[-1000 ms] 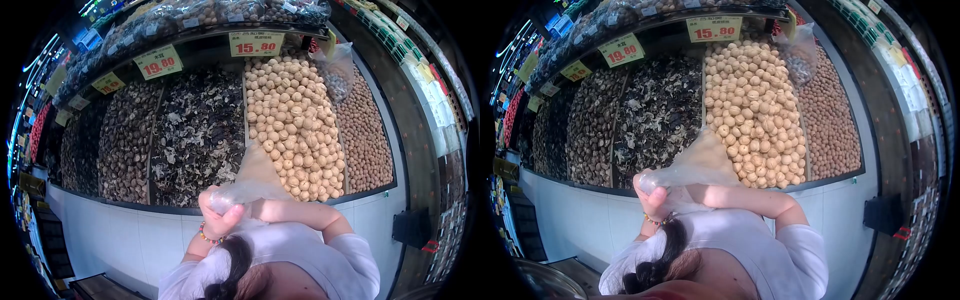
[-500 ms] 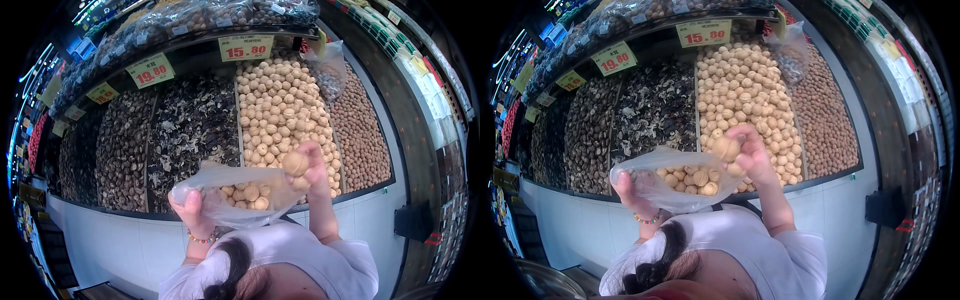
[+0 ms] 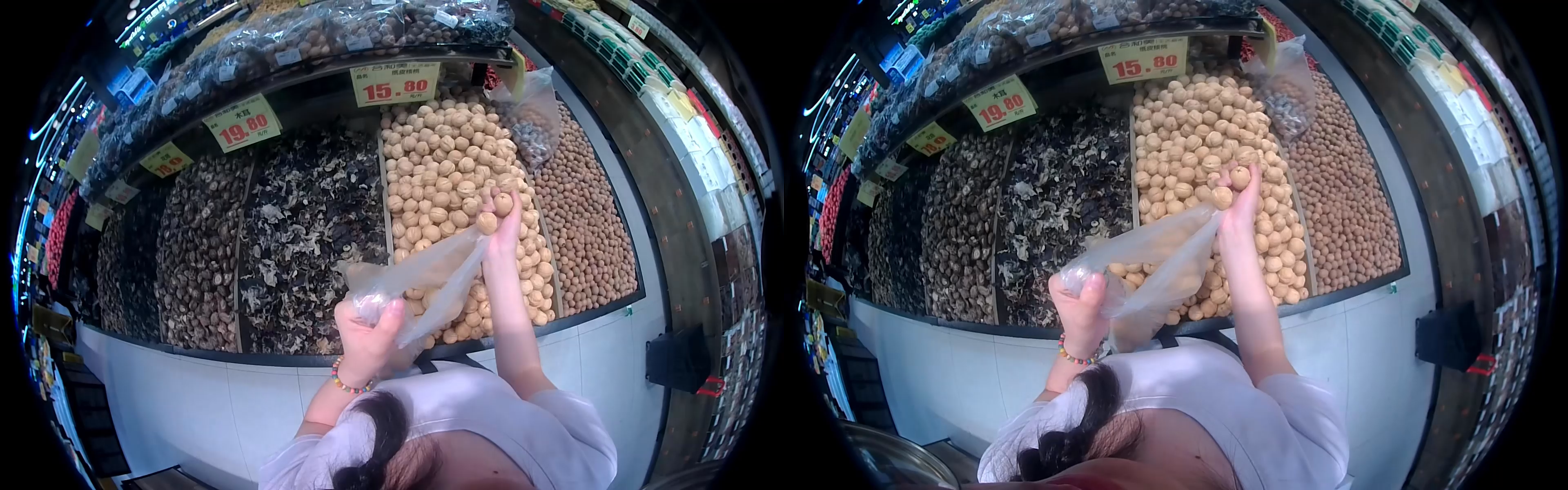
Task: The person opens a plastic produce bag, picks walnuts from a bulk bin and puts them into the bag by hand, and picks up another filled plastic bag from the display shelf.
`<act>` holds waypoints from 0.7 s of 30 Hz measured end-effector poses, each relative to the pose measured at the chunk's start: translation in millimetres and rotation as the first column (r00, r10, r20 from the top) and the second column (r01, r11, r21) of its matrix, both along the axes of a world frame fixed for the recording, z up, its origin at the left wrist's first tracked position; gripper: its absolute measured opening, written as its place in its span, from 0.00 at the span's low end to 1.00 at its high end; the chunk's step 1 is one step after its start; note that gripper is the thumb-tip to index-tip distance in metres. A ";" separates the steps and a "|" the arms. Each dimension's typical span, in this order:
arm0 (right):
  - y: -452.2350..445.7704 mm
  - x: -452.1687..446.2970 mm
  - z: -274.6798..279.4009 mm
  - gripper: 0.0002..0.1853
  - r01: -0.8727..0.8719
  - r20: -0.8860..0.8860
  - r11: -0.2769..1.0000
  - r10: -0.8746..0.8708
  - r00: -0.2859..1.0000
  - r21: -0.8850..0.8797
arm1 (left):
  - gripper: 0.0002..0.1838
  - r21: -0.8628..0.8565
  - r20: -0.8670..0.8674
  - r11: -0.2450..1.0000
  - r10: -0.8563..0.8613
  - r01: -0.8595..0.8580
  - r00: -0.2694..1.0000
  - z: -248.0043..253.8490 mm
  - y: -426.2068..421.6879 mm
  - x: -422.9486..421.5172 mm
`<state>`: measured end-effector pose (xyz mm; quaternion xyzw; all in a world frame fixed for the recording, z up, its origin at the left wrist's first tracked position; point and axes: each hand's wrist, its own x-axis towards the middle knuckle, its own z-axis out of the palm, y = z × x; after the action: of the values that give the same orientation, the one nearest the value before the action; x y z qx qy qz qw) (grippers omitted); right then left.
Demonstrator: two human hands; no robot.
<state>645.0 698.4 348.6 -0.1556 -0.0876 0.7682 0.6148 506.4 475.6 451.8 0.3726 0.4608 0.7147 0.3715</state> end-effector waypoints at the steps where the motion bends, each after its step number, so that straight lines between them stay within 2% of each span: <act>1: -2.8 -6.0 14.8 0.15 0.203 0.142 0.978 -0.207 0.968 0.039 | 0.10 0.005 -0.007 1.000 -0.028 0.028 1.000 -5.3 0.8 0.0; 2: -4.9 -11.2 26.4 0.17 0.390 0.271 0.915 -0.404 0.874 0.104 | 0.10 0.008 -0.013 0.998 -0.055 0.055 0.998 -7.7 1.3 0.7; 3: -5.6 -14.8 33.0 0.18 0.457 0.405 0.865 -0.501 0.765 0.207 | 0.10 -0.014 0.027 0.999 -0.032 0.033 0.999 0.5 2.7 5.8; 5: -4.1 -19.1 40.8 0.20 0.516 0.595 0.741 -0.662 0.455 0.430 | 0.10 -0.023 0.054 0.998 -0.059 0.060 0.997 -0.4 5.9 9.3; 7: 20.6 -16.8 8.3 0.20 0.331 0.618 0.617 -0.777 0.118 0.714 | 0.09 -0.032 0.053 0.996 -0.086 0.088 0.995 -4.1 11.9 11.0; 8: 30.2 -12.9 -13.9 0.21 0.190 0.571 0.553 -0.819 -0.050 0.811 | 0.09 -0.037 0.040 0.995 -0.096 0.098 0.995 -8.3 16.9 11.5; 9: 30.9 -7.1 -30.5 0.24 0.011 0.650 0.669 -0.719 -0.245 0.743 | 0.09 -0.038 0.026 0.994 -0.104 0.105 0.994 -10.5 20.5 11.8; 10: 28.6 -5.8 -36.8 0.24 -0.105 0.663 0.738 -0.651 -0.370 0.666 | 0.09 -0.030 0.042 0.994 -0.104 0.105 0.994 -9.7 22.3 11.9; 12: 21.6 -2.9 -46.9 0.25 -0.280 0.605 0.856 -0.508 -0.613 0.435 | 0.08 -0.021 0.074 0.994 -0.104 0.106 0.992 -7.8 23.0 12.3; 16: 22.8 3.7 -43.7 0.25 -0.299 0.693 0.886 -0.463 -0.552 0.353 | 0.09 -0.011 0.084 0.998 -0.057 0.058 0.995 -3.4 22.8 9.0; 17: 22.5 6.8 -42.3 0.24 -0.267 0.716 0.854 -0.519 -0.467 0.446 | 0.09 -0.011 0.088 0.999 -0.033 0.034 0.996 -1.7 22.8 9.0; 19: 16.7 10.0 -33.1 0.21 -0.187 0.720 0.771 -0.636 -0.277 0.609 | 0.09 -0.007 0.102 1.000 0.000 0.001 0.995 2.3 21.2 6.4; 21: 2.3 14.2 2.9 0.14 0.009 0.765 0.779 -0.619 0.177 0.627 | 0.08 -0.002 0.119 1.000 0.020 -0.020 0.993 6.2 16.8 1.3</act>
<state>659.2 700.8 351.5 -0.4403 -0.5949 0.3071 0.5983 507.7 492.4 458.0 0.3245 0.4420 0.7391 0.3912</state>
